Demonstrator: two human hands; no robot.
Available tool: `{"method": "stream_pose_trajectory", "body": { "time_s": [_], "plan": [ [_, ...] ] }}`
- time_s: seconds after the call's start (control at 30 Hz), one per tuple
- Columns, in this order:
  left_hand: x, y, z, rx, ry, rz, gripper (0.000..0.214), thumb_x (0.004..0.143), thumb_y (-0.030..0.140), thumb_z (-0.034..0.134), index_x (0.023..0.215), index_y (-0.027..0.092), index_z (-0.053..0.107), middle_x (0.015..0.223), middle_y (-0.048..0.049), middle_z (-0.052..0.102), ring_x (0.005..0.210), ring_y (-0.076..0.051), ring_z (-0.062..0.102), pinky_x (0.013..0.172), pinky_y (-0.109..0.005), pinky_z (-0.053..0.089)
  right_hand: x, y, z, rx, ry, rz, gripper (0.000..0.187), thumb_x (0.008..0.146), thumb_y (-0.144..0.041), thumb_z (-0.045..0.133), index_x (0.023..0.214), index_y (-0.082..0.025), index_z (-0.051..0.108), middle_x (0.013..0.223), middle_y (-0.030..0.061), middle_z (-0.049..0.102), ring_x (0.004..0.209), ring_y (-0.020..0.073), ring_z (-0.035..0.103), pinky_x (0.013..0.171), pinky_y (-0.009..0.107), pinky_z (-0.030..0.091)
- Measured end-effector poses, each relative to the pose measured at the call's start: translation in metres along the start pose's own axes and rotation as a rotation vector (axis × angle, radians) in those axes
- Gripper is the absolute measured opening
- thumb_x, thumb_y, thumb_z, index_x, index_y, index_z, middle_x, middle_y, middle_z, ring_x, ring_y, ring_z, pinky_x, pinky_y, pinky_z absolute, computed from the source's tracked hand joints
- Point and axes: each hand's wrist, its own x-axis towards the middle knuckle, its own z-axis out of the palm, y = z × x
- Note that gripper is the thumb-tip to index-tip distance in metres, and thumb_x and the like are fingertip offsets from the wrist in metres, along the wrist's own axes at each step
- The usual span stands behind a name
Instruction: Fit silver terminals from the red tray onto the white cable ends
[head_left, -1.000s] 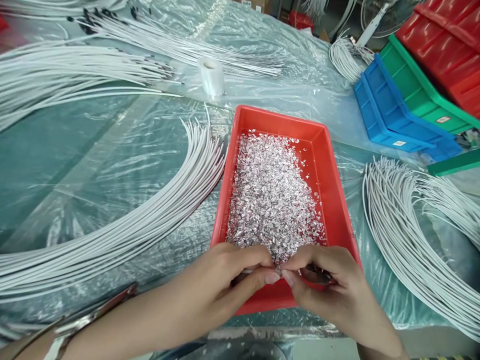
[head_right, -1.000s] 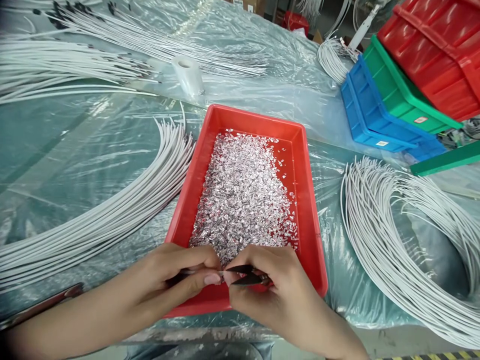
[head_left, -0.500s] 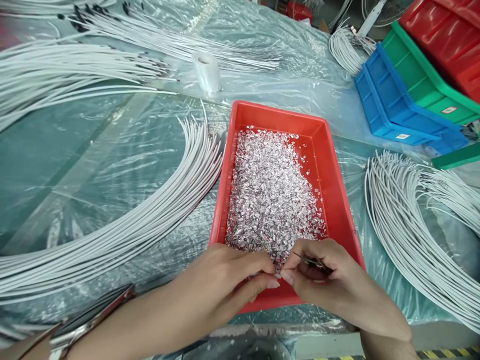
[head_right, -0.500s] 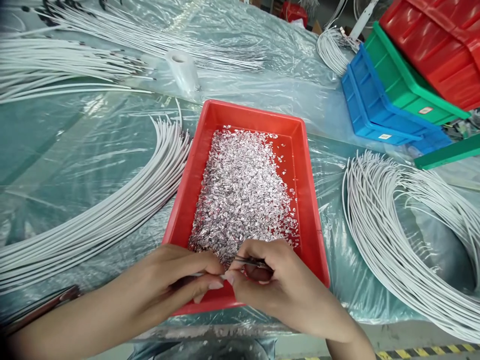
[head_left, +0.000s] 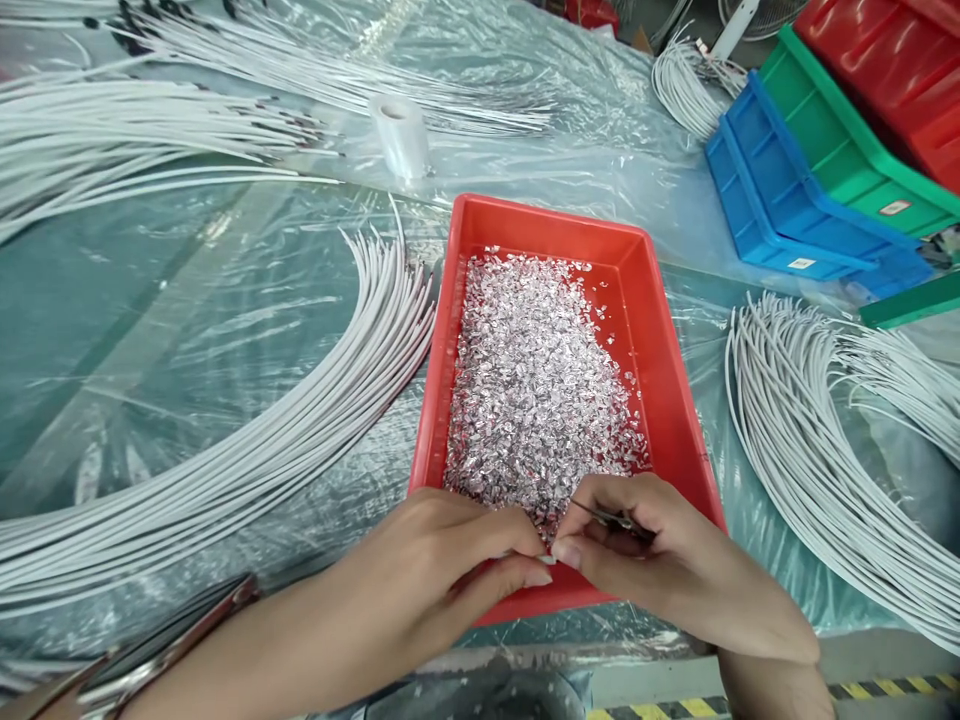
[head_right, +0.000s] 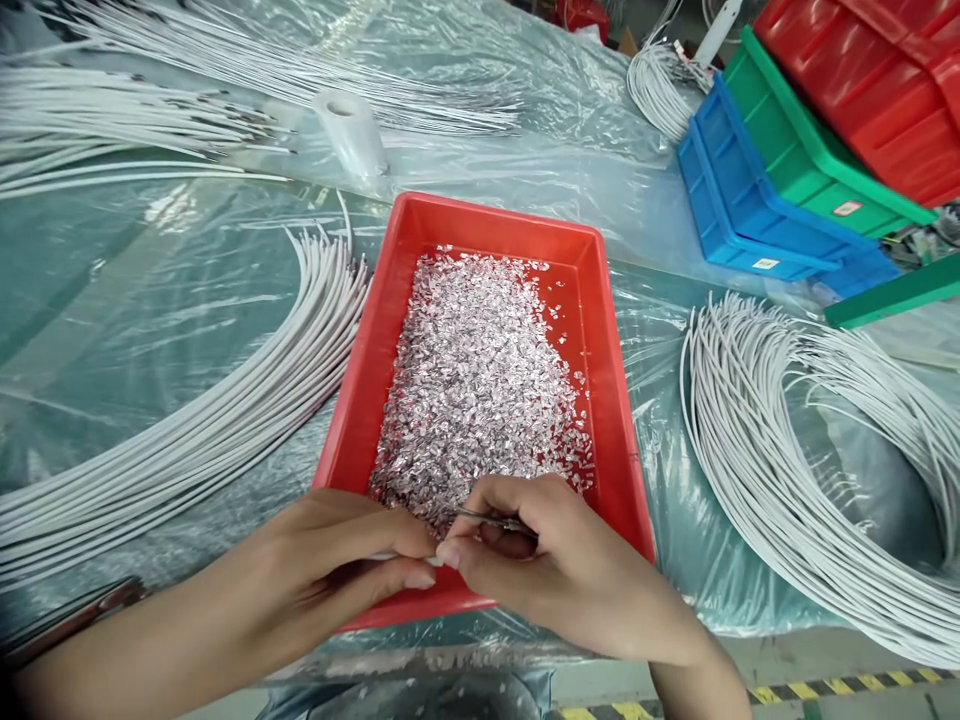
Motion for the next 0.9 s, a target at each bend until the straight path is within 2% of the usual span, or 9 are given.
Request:
{"method": "stream_pose_trajectory", "body": {
  "time_s": [0.17, 0.53, 0.9],
  "plan": [
    [-0.0009, 0.0008, -0.0003, -0.023, 0.006, 0.037, 0.019, 0.099, 0.024, 0.043, 0.089, 0.02, 0.059, 0.072, 0.002, 0.066, 0.063, -0.012, 0.06, 0.059, -0.022, 0.04, 0.0006, -0.0029, -0.0024, -0.007, -0.042, 0.0, 0.01, 0.089, -0.027, 0.061, 0.082, -0.02, 0.058, 0.072, -0.0033, 0.053, 0.063, 0.0104, 0.045, 0.055, 0.022, 0.036],
    [-0.001, -0.0002, -0.0006, -0.054, 0.008, 0.04, 0.016, 0.099, 0.025, 0.044, 0.092, 0.022, 0.058, 0.075, 0.003, 0.065, 0.065, -0.011, 0.06, 0.062, -0.021, 0.04, 0.0012, -0.0026, -0.0011, 0.046, -0.051, -0.005, 0.01, 0.092, -0.026, 0.056, 0.084, -0.02, 0.057, 0.076, -0.0031, 0.053, 0.068, 0.0108, 0.047, 0.06, 0.022, 0.037],
    [-0.0032, 0.0002, -0.0001, -0.075, 0.057, 0.025, 0.012, 0.097, 0.024, 0.049, 0.093, 0.021, 0.06, 0.075, 0.0031, 0.068, 0.063, -0.011, 0.06, 0.058, -0.021, 0.04, 0.0015, -0.004, 0.0022, 0.03, -0.027, -0.023, 0.009, 0.091, -0.022, 0.059, 0.082, -0.021, 0.057, 0.07, -0.0062, 0.049, 0.061, 0.0073, 0.042, 0.051, 0.019, 0.031]
  ]
}}
